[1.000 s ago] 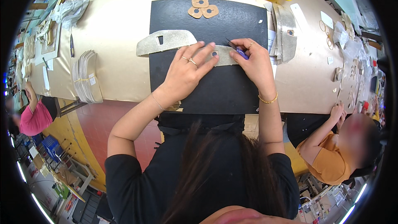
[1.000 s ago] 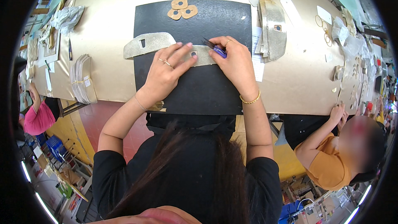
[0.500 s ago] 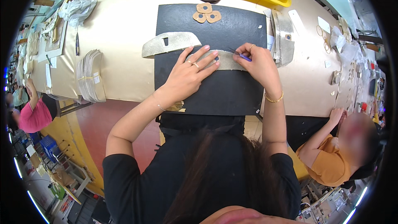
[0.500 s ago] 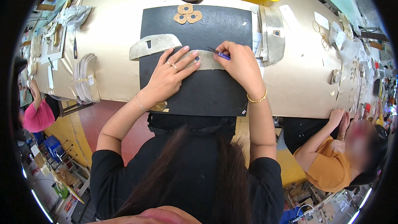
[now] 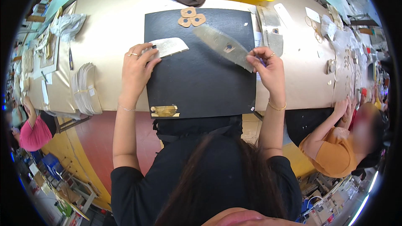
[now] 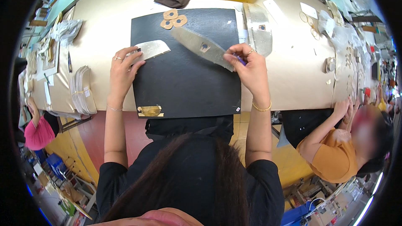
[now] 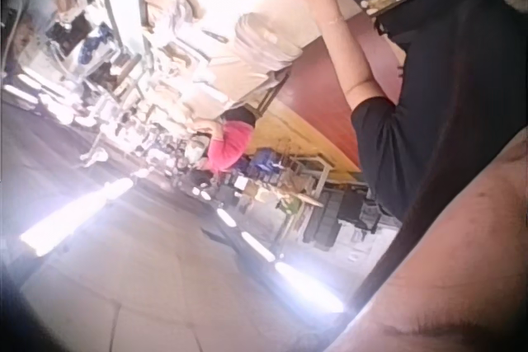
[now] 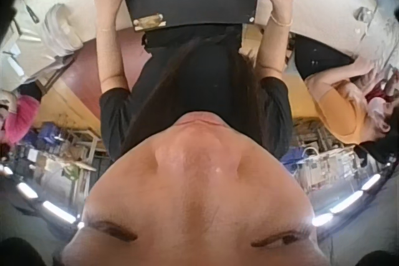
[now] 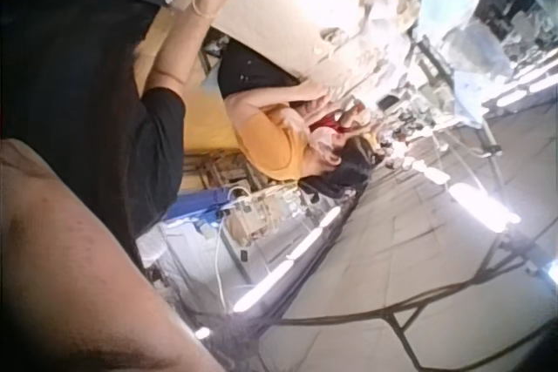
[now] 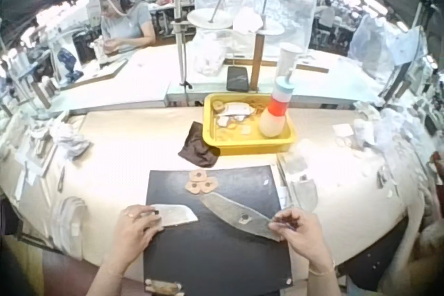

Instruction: The person uses a small cutting tool to trim and shape a piece of light-colored fabric on a black work surface. They repeatedly cut small sections and place the cut pieces aside while continuing to refine the fabric shape.

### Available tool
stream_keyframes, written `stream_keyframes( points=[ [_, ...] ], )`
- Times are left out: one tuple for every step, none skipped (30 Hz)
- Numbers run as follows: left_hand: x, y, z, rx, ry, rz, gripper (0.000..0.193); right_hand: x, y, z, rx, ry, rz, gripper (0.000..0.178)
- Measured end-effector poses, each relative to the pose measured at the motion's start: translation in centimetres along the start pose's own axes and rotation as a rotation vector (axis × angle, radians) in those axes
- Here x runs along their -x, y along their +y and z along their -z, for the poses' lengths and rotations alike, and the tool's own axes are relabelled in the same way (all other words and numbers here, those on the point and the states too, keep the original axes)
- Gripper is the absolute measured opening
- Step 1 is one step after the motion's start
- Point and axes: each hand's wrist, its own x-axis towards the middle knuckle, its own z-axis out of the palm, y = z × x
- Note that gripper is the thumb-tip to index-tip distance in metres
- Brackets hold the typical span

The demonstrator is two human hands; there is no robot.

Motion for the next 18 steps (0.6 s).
stream_keyframes(
  points=[
    [-0.1, -0.1, -0.1, 0.018, -0.024, 0.023, 0.029, 0.1, 0.1, 0.5, -0.086, 0.058, 0.022, 0.015],
    [-0.2, -0.1, 0.0, 0.018, 0.012, -0.012, 0.025, 0.1, 0.4, 0.9, -0.157, 0.125, 0.061, 0.017],
    [-0.3, -0.1, 0.0, 0.022, 0.003, -0.016, 0.024, 0.1, 0.6, 1.6, -0.168, 0.197, 0.021, 0.017],
    [-0.3, -0.1, 0.1, 0.024, -0.005, -0.018, 0.023, 0.1, 0.8, 2.5, -0.189, 0.252, 0.006, 0.017],
    [-0.4, -0.2, 0.2, 0.024, -0.013, -0.016, 0.022, 0.0, 1.1, 3.2, -0.223, 0.295, 0.008, 0.017],
    [-0.5, -0.2, 0.3, 0.034, -0.015, -0.024, 0.021, -0.3, 1.5, 3.6, -0.263, 0.366, -0.012, 0.021],
    [-0.6, -0.2, 0.5, 0.042, -0.018, -0.03, 0.02, -0.3, 1.9, 4.0, -0.261, 0.429, -0.031, 0.023],
    [-0.6, -0.3, 0.7, 0.049, -0.02, -0.034, 0.019, -0.3, 2.2, 4.4, -0.259, 0.493, -0.05, 0.025],
    [-0.6, -0.3, 0.8, 0.057, -0.011, -0.055, 0.018, -0.4, 2.5, 4.6, -0.258, 0.555, -0.07, 0.027],
    [-0.7, -0.4, 0.8, 0.063, -0.001, -0.074, 0.017, -0.3, 2.9, 4.6, -0.202, 0.632, -0.079, 0.03],
    [-0.7, -0.5, 0.8, 0.07, 0.004, -0.084, 0.016, -0.1, 3.1, 4.7, -0.206, 0.633, -0.082, 0.03],
    [-0.6, -0.5, 0.7, 0.066, 0.01, -0.026, 0.017, 0.2, 3.3, 4.7, -0.209, 0.632, -0.087, 0.029],
    [-0.6, -0.5, 0.6, 0.065, 0.006, 0.04, 0.017, 0.5, 3.4, 4.7, -0.207, 0.651, -0.11, 0.029],
    [-0.5, -0.4, 0.4, 0.068, 0.018, 0.104, 0.018, 0.9, 3.4, 4.5, -0.219, 0.607, -0.116, 0.028],
    [-0.5, -0.4, 0.3, 0.173, 0.075, 0.208, 0.019, 1.1, 3.4, 4.3, -0.209, 0.574, -0.098, 0.028],
    [-0.6, -0.2, 0.1, 0.281, 0.149, 0.309, 0.019, 1.2, 3.4, 4.0, -0.196, 0.557, -0.086, 0.027],
    [-0.7, -0.1, 0.2, 0.4, 0.217, 0.394, 0.02, 1.3, 3.3, 3.8, -0.184, 0.541, -0.074, 0.027],
    [-1.1, 0.1, 0.5, 0.424, 0.307, 0.418, 0.021, 1.3, 3.1, 3.5, -0.201, 0.525, -0.061, 0.028]
  ],
)
